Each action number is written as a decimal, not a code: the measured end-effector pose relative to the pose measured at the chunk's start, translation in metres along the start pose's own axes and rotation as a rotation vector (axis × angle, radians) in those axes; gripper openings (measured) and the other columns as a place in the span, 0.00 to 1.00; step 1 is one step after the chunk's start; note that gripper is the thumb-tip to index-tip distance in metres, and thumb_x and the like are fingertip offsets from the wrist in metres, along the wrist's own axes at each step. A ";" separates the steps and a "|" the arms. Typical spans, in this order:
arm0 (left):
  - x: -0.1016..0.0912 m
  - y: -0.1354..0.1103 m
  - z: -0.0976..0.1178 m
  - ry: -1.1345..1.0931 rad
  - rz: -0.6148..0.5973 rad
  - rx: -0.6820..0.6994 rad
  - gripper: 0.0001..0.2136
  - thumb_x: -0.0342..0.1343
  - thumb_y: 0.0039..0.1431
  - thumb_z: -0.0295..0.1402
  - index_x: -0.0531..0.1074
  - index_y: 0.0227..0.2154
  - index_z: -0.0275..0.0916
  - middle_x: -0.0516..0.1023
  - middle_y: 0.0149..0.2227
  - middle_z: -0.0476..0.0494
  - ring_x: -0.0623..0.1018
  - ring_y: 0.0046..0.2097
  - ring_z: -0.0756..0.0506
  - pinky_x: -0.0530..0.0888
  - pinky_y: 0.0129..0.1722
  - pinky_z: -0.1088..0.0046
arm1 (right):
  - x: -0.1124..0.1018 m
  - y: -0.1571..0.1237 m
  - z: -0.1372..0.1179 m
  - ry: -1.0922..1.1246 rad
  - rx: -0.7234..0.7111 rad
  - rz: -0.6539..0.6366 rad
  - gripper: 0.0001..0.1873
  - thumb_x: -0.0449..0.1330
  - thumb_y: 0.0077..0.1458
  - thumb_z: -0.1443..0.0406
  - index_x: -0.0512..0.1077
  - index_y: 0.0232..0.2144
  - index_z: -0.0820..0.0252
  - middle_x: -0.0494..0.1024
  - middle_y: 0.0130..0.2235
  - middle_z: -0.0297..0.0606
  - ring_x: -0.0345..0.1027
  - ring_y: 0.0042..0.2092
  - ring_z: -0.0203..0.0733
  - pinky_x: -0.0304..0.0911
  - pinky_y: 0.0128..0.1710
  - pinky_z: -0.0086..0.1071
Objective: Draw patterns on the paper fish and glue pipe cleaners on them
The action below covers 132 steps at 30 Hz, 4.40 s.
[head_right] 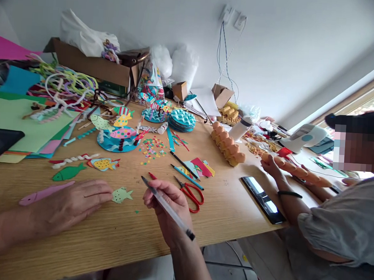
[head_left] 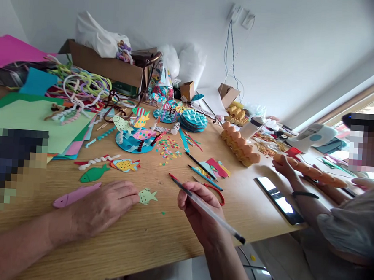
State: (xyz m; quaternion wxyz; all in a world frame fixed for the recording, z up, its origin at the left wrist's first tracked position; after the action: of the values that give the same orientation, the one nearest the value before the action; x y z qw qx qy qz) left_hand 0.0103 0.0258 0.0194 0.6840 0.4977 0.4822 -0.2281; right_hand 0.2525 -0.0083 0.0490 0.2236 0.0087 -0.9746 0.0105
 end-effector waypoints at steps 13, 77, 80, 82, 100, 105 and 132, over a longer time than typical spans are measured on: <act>0.006 -0.004 0.002 0.019 -0.048 -0.013 0.19 0.42 0.64 0.17 0.76 0.46 0.37 0.82 0.46 0.42 0.79 0.49 0.44 0.76 0.52 0.69 | 0.019 0.020 0.027 -0.566 0.044 -0.018 0.08 0.62 0.45 0.61 0.66 0.25 0.56 0.65 0.21 0.25 0.54 0.24 0.33 0.50 0.24 0.27; -0.002 -0.004 0.005 -0.111 -0.135 -0.074 0.23 0.41 0.64 0.19 0.75 0.54 0.41 0.80 0.53 0.43 0.75 0.57 0.43 0.75 0.58 0.65 | 0.022 0.014 0.040 -1.068 -0.199 -0.111 0.05 0.55 0.51 0.70 0.69 0.28 0.54 0.72 0.23 0.28 0.64 0.23 0.34 0.57 0.24 0.25; -0.001 -0.005 0.005 -0.112 -0.149 -0.074 0.23 0.42 0.65 0.20 0.75 0.55 0.41 0.80 0.53 0.43 0.75 0.57 0.43 0.74 0.59 0.65 | 0.023 0.013 0.039 -1.068 -0.188 -0.111 0.05 0.55 0.51 0.70 0.69 0.28 0.54 0.72 0.22 0.28 0.64 0.23 0.34 0.57 0.24 0.25; -0.001 -0.005 0.005 -0.114 -0.157 -0.077 0.22 0.43 0.66 0.20 0.74 0.55 0.42 0.80 0.53 0.43 0.75 0.57 0.42 0.74 0.59 0.64 | 0.023 0.013 0.039 -1.067 -0.185 -0.113 0.05 0.55 0.51 0.70 0.69 0.28 0.54 0.72 0.22 0.28 0.64 0.23 0.34 0.57 0.24 0.25; -0.001 -0.004 0.006 -0.076 -0.100 -0.041 0.21 0.44 0.66 0.20 0.74 0.54 0.40 0.80 0.51 0.43 0.75 0.56 0.43 0.75 0.57 0.65 | 0.023 0.013 0.039 -1.063 -0.227 -0.113 0.06 0.55 0.51 0.71 0.70 0.28 0.56 0.72 0.22 0.28 0.64 0.22 0.33 0.56 0.23 0.24; -0.003 -0.001 0.007 -0.022 -0.071 -0.022 0.21 0.41 0.65 0.17 0.76 0.50 0.38 0.81 0.48 0.43 0.77 0.54 0.44 0.76 0.55 0.68 | 0.024 0.013 0.038 -1.079 -0.240 -0.112 0.06 0.55 0.51 0.71 0.70 0.28 0.57 0.73 0.22 0.29 0.65 0.23 0.33 0.57 0.24 0.24; -0.002 0.003 0.010 0.061 -0.031 -0.017 0.25 0.36 0.60 0.14 0.78 0.44 0.36 0.83 0.43 0.44 0.79 0.48 0.45 0.77 0.51 0.70 | 0.024 0.013 0.037 -1.080 -0.194 -0.130 0.06 0.55 0.52 0.70 0.69 0.28 0.56 0.69 0.21 0.26 0.60 0.22 0.32 0.55 0.24 0.24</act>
State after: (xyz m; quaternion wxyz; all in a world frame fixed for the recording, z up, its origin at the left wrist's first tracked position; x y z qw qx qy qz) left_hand 0.0160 0.0175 0.0229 0.6695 0.4910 0.5124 -0.2195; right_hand 0.2140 0.0036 0.0259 -0.3080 0.0525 -0.9448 -0.0992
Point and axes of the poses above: each hand's wrist, its own y-axis towards the middle knuckle, its own x-axis out of the palm, z = x × y, the point moved 2 cm from there along y, towards the middle knuckle
